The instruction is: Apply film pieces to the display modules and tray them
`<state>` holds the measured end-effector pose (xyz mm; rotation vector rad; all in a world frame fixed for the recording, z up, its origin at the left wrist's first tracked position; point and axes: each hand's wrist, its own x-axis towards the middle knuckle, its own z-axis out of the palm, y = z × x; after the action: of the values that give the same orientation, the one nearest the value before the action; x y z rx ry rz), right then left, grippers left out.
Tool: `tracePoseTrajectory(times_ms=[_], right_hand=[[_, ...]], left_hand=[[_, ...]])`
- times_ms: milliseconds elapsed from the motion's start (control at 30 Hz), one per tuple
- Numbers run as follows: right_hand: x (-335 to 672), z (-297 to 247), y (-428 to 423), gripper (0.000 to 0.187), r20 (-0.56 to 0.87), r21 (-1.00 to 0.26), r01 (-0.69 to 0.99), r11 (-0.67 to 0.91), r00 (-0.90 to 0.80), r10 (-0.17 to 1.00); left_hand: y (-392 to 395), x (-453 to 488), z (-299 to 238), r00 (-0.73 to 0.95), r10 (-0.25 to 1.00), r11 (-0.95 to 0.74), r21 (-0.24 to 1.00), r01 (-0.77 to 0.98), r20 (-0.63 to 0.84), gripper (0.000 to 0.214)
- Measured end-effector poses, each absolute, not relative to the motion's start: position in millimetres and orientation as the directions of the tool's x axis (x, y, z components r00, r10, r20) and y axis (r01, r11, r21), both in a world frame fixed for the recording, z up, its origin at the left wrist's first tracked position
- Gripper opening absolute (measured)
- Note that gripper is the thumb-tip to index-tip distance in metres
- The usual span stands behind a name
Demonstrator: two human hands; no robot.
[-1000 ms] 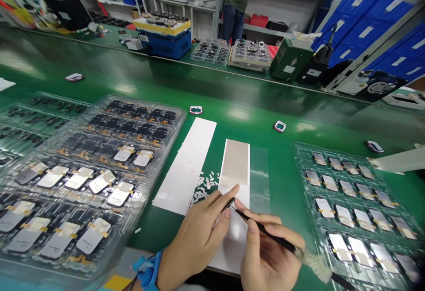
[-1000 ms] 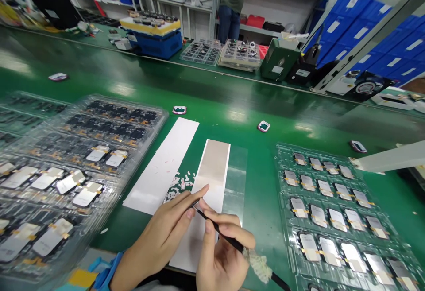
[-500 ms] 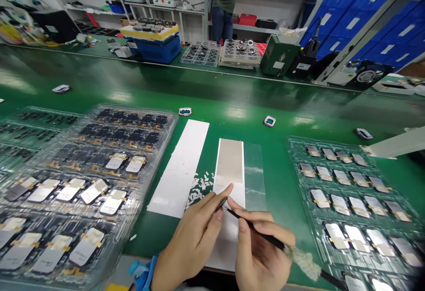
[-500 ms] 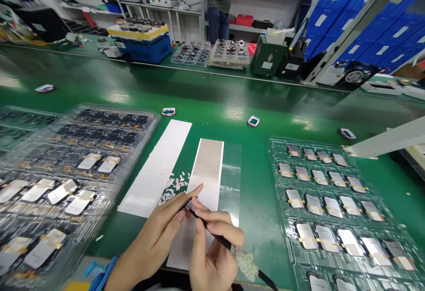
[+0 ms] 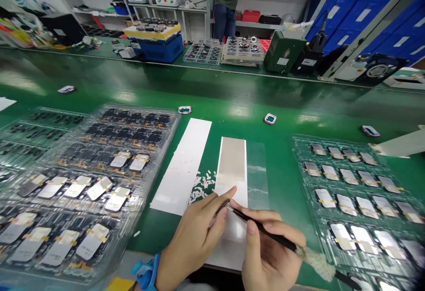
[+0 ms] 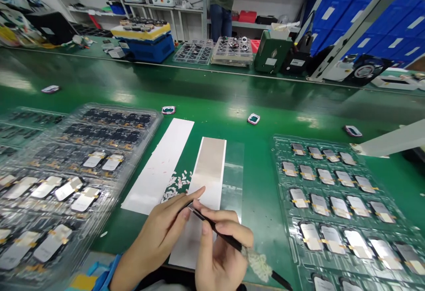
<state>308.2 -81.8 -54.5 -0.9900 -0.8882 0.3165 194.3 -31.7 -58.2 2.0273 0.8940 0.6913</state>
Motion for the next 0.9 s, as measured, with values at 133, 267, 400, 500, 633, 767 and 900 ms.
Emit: tracePoseTrajectory(times_ms=[133, 267, 400, 500, 633, 767, 900], right_hand=[[318.0, -56.7, -88.5, 0.013, 0.492, -0.819, 0.067, 0.571, 0.595, 0.636], [340.9, -51.0, -98.4, 0.022, 0.4, -0.916, 0.149, 0.372, 0.413, 0.818], [348.1, -34.8, -105.6, 0.021, 0.228, -0.931, 0.335, 0.147, 0.216, 0.949], [350.7, -18.6, -107.5, 0.005, 0.173, -0.933, 0.344, 0.106, 0.17, 0.97], [395.3, 4.8, -96.1, 0.017, 0.082, -0.883, 0.465, -0.057, 0.273, 0.959], [490.5, 7.1, -54.1, 0.025, 0.078, -0.668, 0.661, -0.342, 0.519, 0.851], [566.3, -17.0, -7.3, 0.026, 0.023, -0.526, 0.674, -0.519, 0.621, 0.783]], left_hand=[[-33.5, 192.0, -60.7, 0.579, 0.779, -0.464, 0.842, 0.277, 0.239, 0.047], [-36.3, 185.8, -57.8, 0.53, 0.824, -0.357, 0.909, 0.215, 0.199, 0.041], [-40.8, 183.7, -48.8, 0.6, 0.792, -0.273, 0.946, 0.175, 0.117, 0.04], [-43.4, 187.7, -44.8, 0.616, 0.786, -0.196, 0.967, 0.164, 0.055, 0.045], [-44.9, 194.4, -48.2, 0.58, 0.814, -0.091, 0.992, 0.089, 0.023, 0.056], [-46.9, 199.1, -51.5, 0.438, 0.899, -0.042, 0.997, 0.072, 0.006, 0.048], [-49.9, 202.4, -49.0, 0.37, 0.929, -0.069, 0.988, 0.137, 0.014, 0.044]])
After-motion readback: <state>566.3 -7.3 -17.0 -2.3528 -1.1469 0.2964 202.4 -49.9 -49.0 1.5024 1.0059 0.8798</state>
